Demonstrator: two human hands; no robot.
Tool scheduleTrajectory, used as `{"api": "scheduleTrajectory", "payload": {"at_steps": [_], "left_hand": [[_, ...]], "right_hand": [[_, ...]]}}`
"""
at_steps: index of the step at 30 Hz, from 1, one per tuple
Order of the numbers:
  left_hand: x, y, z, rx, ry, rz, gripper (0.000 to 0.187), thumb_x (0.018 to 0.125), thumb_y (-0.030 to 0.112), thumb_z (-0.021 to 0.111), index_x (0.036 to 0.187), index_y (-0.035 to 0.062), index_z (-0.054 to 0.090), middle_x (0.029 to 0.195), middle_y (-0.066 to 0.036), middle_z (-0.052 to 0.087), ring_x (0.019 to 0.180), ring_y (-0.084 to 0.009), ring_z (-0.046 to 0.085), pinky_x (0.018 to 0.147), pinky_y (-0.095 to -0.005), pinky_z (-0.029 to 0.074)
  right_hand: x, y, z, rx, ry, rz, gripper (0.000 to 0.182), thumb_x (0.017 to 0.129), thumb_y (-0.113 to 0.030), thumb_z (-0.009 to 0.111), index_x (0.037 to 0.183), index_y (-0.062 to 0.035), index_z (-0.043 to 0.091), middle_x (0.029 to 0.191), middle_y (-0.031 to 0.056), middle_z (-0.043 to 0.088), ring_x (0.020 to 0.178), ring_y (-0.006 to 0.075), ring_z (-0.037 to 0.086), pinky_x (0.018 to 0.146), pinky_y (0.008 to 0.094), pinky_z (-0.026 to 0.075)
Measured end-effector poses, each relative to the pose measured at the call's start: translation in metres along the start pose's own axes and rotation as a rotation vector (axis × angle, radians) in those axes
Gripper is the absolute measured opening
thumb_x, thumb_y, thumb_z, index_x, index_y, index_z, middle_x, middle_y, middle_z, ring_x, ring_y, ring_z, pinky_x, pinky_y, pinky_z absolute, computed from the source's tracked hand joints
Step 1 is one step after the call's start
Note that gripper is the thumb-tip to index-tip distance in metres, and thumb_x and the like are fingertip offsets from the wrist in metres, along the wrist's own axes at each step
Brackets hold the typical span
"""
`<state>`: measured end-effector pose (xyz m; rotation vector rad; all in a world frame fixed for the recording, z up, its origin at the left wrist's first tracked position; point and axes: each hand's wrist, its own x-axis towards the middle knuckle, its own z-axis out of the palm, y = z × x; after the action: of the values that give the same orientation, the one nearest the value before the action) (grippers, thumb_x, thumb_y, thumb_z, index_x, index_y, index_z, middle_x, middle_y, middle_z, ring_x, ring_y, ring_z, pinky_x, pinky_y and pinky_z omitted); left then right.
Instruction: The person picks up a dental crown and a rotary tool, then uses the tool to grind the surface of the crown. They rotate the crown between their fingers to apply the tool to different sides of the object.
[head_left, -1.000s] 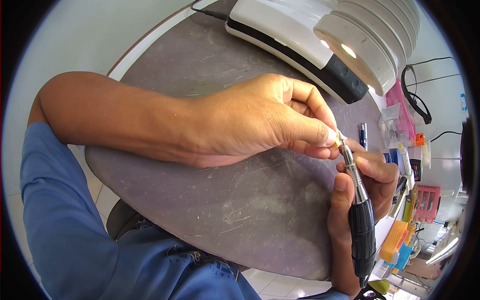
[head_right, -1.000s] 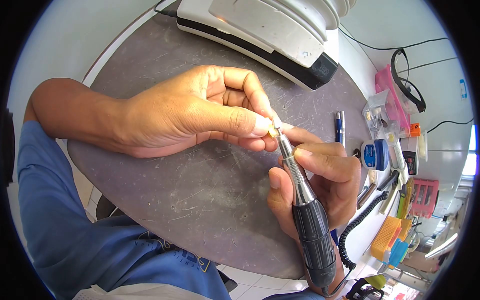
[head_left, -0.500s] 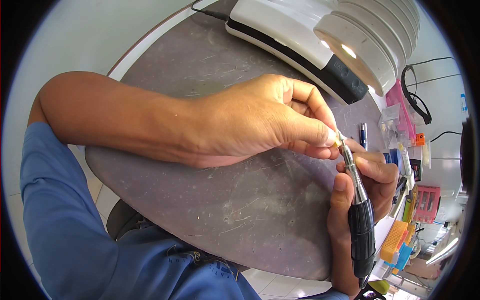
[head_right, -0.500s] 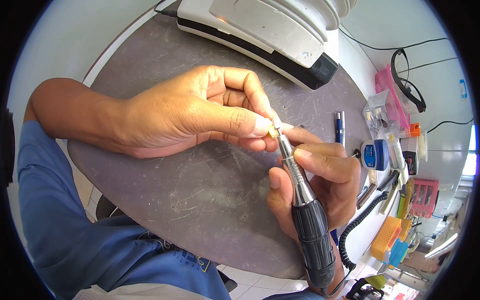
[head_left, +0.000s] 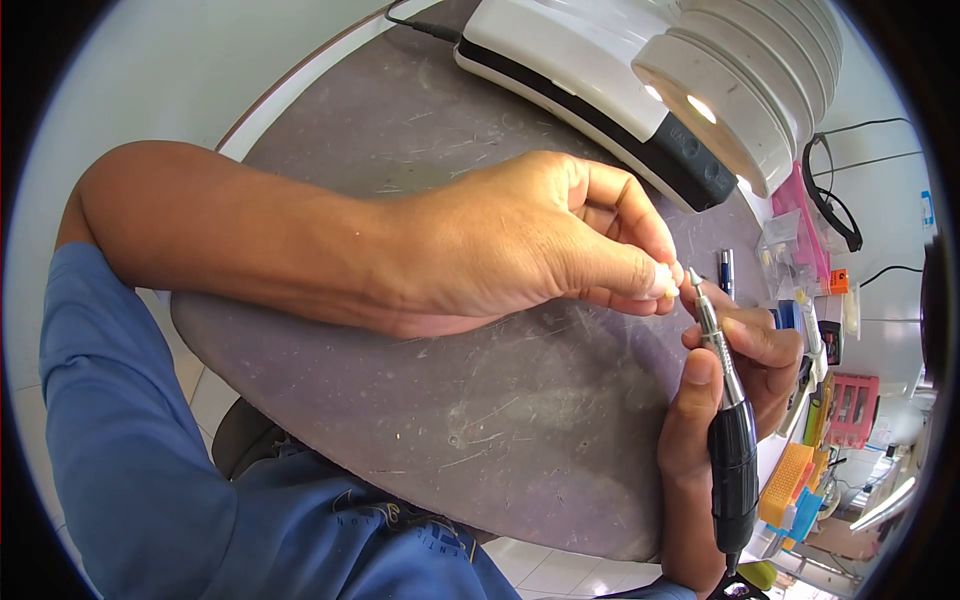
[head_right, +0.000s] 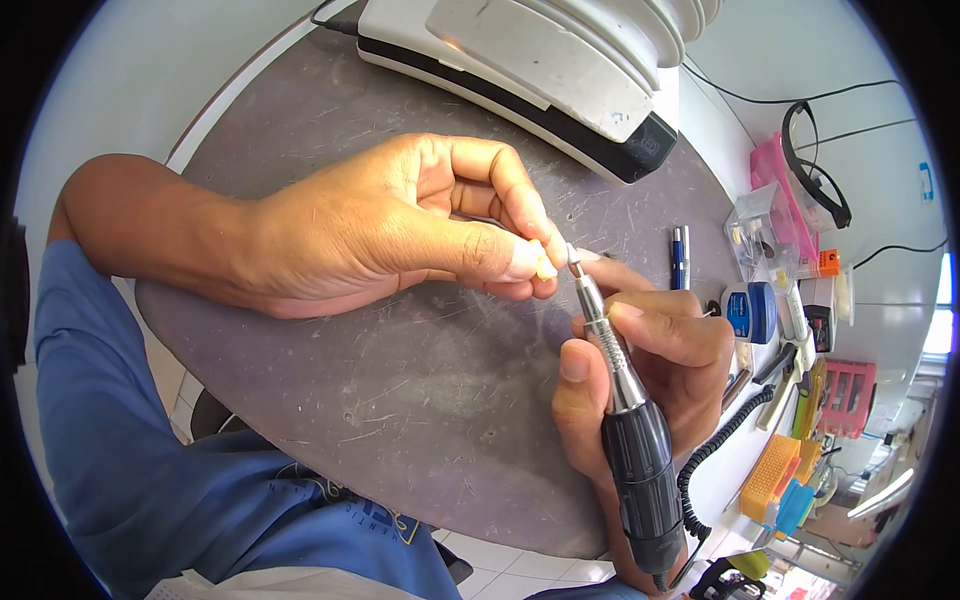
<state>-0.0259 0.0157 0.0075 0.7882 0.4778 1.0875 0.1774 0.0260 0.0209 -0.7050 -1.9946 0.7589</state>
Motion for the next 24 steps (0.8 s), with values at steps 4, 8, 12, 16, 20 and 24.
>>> {"api": "scheduleTrajectory", "payload": {"at_steps": [4, 8, 12, 16, 20, 24], "left_hand": [[-0.0002, 0.0003, 0.0007, -0.005, 0.006, -0.003, 0.015, 0.081, 0.003, 0.064, 0.092, -0.002, 0.056, 0.095, -0.012, 0.061, 0.091, -0.0163, 0.06, 0.086, -0.0248, 0.05], [0.0002, -0.0002, 0.0, -0.008, -0.004, 0.01, 0.015, 0.081, 0.003, 0.064, 0.092, -0.0022, 0.056, 0.095, -0.012, 0.061, 0.091, -0.0164, 0.06, 0.086, -0.0249, 0.05], [0.0001, 0.0002, 0.0004, -0.007, -0.001, 0.003, 0.014, 0.081, 0.003, 0.064, 0.091, -0.0022, 0.056, 0.094, -0.012, 0.061, 0.091, -0.0162, 0.06, 0.086, -0.0247, 0.05], [0.0, 0.0003, 0.0007, -0.013, 0.005, -0.003, 0.015, 0.081, 0.004, 0.065, 0.091, -0.0022, 0.056, 0.093, -0.012, 0.061, 0.09, -0.0155, 0.06, 0.085, -0.0241, 0.05], [-0.0002, 0.0005, 0.0005, -0.01, 0.007, 0.004, 0.014, 0.081, 0.004, 0.065, 0.091, -0.0021, 0.057, 0.093, -0.012, 0.061, 0.091, -0.0154, 0.06, 0.085, -0.0242, 0.05], [0.0005, -0.0004, 0.0005, 0.043, 0.019, 0.022, 0.013, 0.08, 0.004, 0.065, 0.09, -0.001, 0.058, 0.094, -0.011, 0.061, 0.09, -0.0143, 0.06, 0.084, -0.0243, 0.048]], "right_hand": [[-0.0007, 0.0019, -0.0008, -0.013, -0.026, -0.025, 0.032, 0.086, -0.029, 0.063, 0.098, -0.0073, 0.043, 0.08, 0.0088, 0.055, 0.094, 0.0246, 0.059, 0.089, 0.04, 0.043], [0.0004, 0.0024, -0.0055, 0.08, -0.121, -0.05, 0.034, 0.08, -0.008, 0.068, 0.099, -0.0046, 0.04, 0.089, 0.01, 0.052, 0.102, 0.0368, 0.059, 0.085, 0.0383, 0.048], [0.0, 0.003, -0.0057, 0.059, -0.144, -0.058, 0.034, 0.079, -0.006, 0.068, 0.1, -0.0043, 0.041, 0.091, 0.0104, 0.052, 0.103, 0.037, 0.059, 0.085, 0.0395, 0.047], [-0.0001, 0.0026, -0.0052, 0.045, -0.12, -0.041, 0.034, 0.079, -0.006, 0.068, 0.1, -0.0039, 0.041, 0.087, 0.0101, 0.052, 0.098, 0.0335, 0.061, 0.087, 0.0424, 0.047], [0.0003, 0.005, -0.0056, 0.075, -0.119, -0.113, 0.033, 0.079, -0.007, 0.067, 0.099, -0.0037, 0.042, 0.079, 0.0092, 0.052, 0.087, 0.0279, 0.062, 0.09, 0.0481, 0.047], [0.0009, 0.0035, -0.0036, 0.085, -0.071, -0.098, 0.032, 0.08, -0.009, 0.066, 0.099, -0.0033, 0.042, 0.077, 0.0088, 0.051, 0.084, 0.0278, 0.062, 0.09, 0.0497, 0.047]]}}
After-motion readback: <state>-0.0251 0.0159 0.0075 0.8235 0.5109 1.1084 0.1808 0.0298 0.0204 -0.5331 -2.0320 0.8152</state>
